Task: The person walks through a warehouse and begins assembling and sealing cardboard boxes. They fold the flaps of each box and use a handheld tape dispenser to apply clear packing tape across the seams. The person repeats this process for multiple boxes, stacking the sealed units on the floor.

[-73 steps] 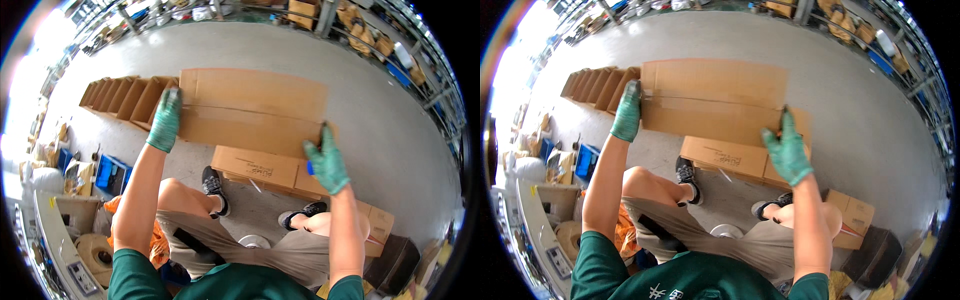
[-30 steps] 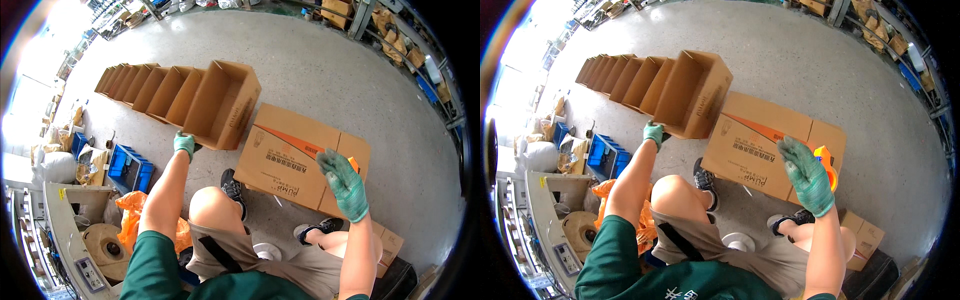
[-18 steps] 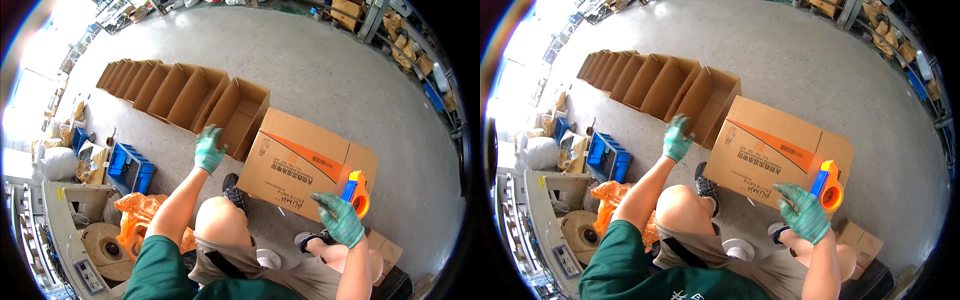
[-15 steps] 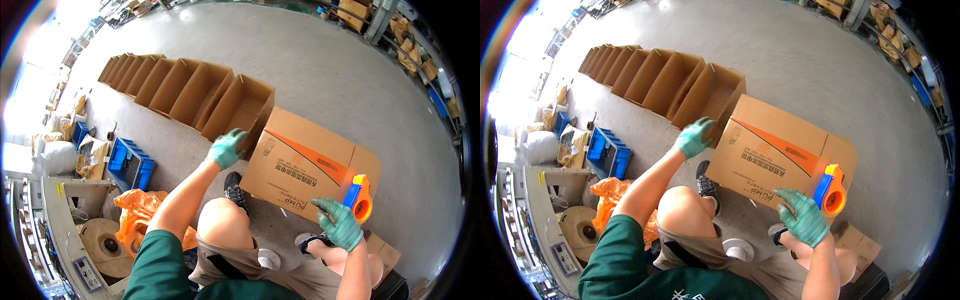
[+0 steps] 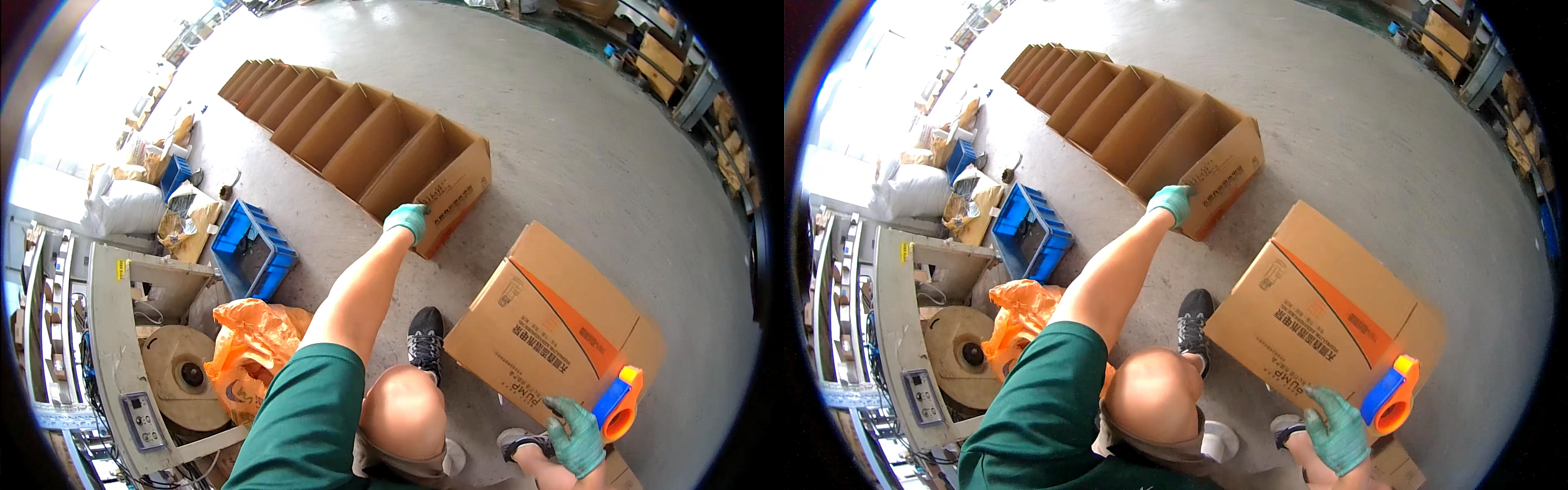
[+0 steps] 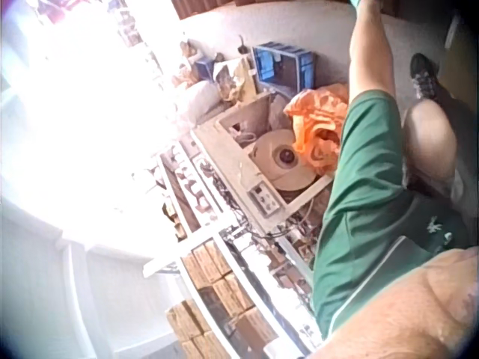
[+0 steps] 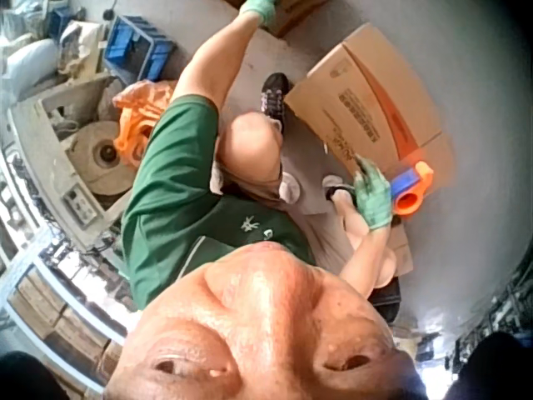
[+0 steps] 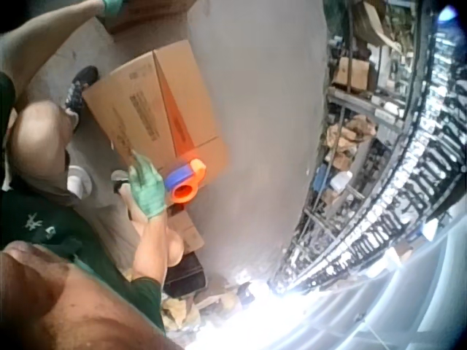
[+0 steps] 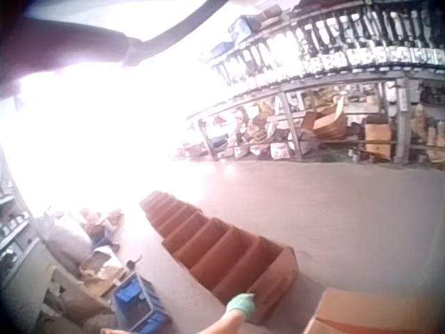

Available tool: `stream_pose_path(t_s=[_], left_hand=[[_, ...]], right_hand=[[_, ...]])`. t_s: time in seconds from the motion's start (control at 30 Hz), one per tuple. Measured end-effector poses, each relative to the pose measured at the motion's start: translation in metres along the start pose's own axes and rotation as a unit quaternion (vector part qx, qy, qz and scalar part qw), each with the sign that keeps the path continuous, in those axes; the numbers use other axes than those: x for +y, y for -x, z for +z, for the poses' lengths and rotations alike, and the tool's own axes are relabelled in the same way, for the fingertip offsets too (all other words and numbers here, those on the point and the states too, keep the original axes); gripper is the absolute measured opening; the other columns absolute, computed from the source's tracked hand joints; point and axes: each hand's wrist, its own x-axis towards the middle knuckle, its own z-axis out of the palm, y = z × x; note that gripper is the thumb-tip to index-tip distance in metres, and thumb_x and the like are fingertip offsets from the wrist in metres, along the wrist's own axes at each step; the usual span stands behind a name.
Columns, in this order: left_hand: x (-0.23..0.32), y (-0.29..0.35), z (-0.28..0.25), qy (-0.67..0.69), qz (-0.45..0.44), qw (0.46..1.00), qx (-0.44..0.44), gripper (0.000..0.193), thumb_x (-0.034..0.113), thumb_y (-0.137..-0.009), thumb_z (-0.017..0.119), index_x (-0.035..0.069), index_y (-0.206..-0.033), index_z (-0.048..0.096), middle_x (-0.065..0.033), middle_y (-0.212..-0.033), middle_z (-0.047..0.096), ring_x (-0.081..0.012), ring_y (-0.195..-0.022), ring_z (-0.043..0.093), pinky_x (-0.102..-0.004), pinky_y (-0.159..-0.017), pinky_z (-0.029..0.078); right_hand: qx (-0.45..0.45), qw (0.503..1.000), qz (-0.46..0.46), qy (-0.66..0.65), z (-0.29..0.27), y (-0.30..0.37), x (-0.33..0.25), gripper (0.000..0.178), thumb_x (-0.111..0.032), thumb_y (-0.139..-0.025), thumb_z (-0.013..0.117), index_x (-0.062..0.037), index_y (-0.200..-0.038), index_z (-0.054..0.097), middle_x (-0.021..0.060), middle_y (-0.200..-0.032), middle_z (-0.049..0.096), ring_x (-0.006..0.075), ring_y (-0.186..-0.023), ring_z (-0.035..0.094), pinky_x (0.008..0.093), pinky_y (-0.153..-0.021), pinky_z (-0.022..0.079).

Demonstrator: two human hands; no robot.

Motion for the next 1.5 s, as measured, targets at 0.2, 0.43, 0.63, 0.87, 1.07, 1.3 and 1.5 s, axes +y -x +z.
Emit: stream_pose_path(t_s=[0.2, 0.43, 0.63, 0.87, 1.07, 1.3, 1.5], left_hand=[[-0.055, -0.079, -0.011, -0.078, -0.027, 0.996, 0.027, 0.053, 0.013, -0.088, 0.055, 0.027, -0.139, 0.056, -0.0101, -0.138, 0.059, -0.0326, -0.123, 0.059, -0.0406, -0.103, 0.048], [0.0, -0.045, -0.045, -0.156, -0.075, 0.982, 0.073, 0.048, 0.038, -0.092, 0.06, 0.042, -0.14, 0.052, -0.0055, -0.164, 0.02, -0.0369, -0.149, 0.022, -0.0658, -0.114, 0.024], [0.023, 0.03, -0.055, -0.065, 0.265, 0.954, 0.121, 0.03, 0.014, -0.088, 0.06, 0.011, -0.117, 0.07, -0.0157, -0.125, 0.065, -0.0345, -0.112, 0.062, -0.0351, -0.098, 0.048], [0.146, 0.152, -0.047, 0.197, 0.104, 0.941, -0.254, 0.038, 0.011, -0.099, 0.049, 0.005, -0.137, 0.054, -0.0081, -0.117, 0.065, -0.0186, -0.098, 0.064, -0.0352, -0.078, 0.056], [0.167, 0.161, -0.023, 0.278, 0.014, 0.948, -0.151, 0.034, 0.014, -0.099, 0.052, 0.005, -0.131, 0.056, -0.0088, -0.119, 0.064, -0.0213, -0.098, 0.064, -0.0384, -0.078, 0.057], [0.172, 0.192, -0.055, 0.464, 0.123, 0.869, -0.122, 0.032, 0.013, -0.092, 0.06, 0.004, -0.123, 0.06, -0.01, -0.104, 0.066, -0.0229, -0.088, 0.064, -0.0392, -0.074, 0.054], [0.129, 0.178, -0.102, 0.556, 0.187, 0.808, 0.051, 0.03, 0.004, -0.087, 0.054, 0.003, -0.115, 0.065, -0.004, -0.096, 0.065, -0.0151, -0.08, 0.059, -0.0301, -0.074, 0.053]], right_hand=[[-0.02, 0.999, 0.042, -0.023, 0.008, -0.005, 0.011, 0.036, -0.011, -0.084, 0.066, -0.0043, -0.119, 0.066, 0.0222, -0.112, 0.067, 0.0409, -0.101, 0.066, 0.0431, -0.087, 0.054], [0.045, 0.996, 0.071, 0.033, -0.022, 0.011, 0.002, 0.031, -0.011, -0.087, 0.065, -0.0084, -0.119, 0.066, 0.0191, -0.113, 0.067, 0.0387, -0.102, 0.065, 0.0429, -0.086, 0.054], [0.209, 0.943, 0.144, 0.213, -0.048, 0.043, 0.023, 0.043, -0.016, -0.086, 0.07, -0.0113, -0.127, 0.06, 0.0156, -0.112, 0.06, 0.0364, -0.098, 0.063, 0.0452, -0.086, 0.053], [0.097, 0.904, 0.285, 0.304, -0.044, 0.054, 0.033, 0.054, -0.025, -0.088, 0.069, -0.0193, -0.14, 0.053, 0.0168, -0.111, 0.064, 0.0361, -0.104, 0.064, 0.0463, -0.094, 0.05], [0.14, 0.916, 0.268, 0.265, -0.019, 0.046, 0.091, 0.044, -0.019, -0.09, 0.063, -0.0191, -0.134, 0.056, 0.0174, -0.103, 0.07, 0.0356, -0.1, 0.067, 0.0491, -0.09, 0.051], [0.186, 0.931, 0.281, 0.139, -0.024, 0.044, 0.109, 0.042, -0.019, -0.087, 0.068, -0.0157, -0.128, 0.061, 0.0182, -0.115, 0.067, 0.0356, -0.104, 0.065, 0.0468, -0.086, 0.053], [0.4, 0.881, 0.232, -0.101, -0.031, 0.058, 0.12, 0.034, -0.013, -0.086, 0.072, -0.0091, -0.118, 0.062, 0.0088, -0.098, 0.065, 0.0228, -0.089, 0.063, 0.0372, -0.074, 0.055]])
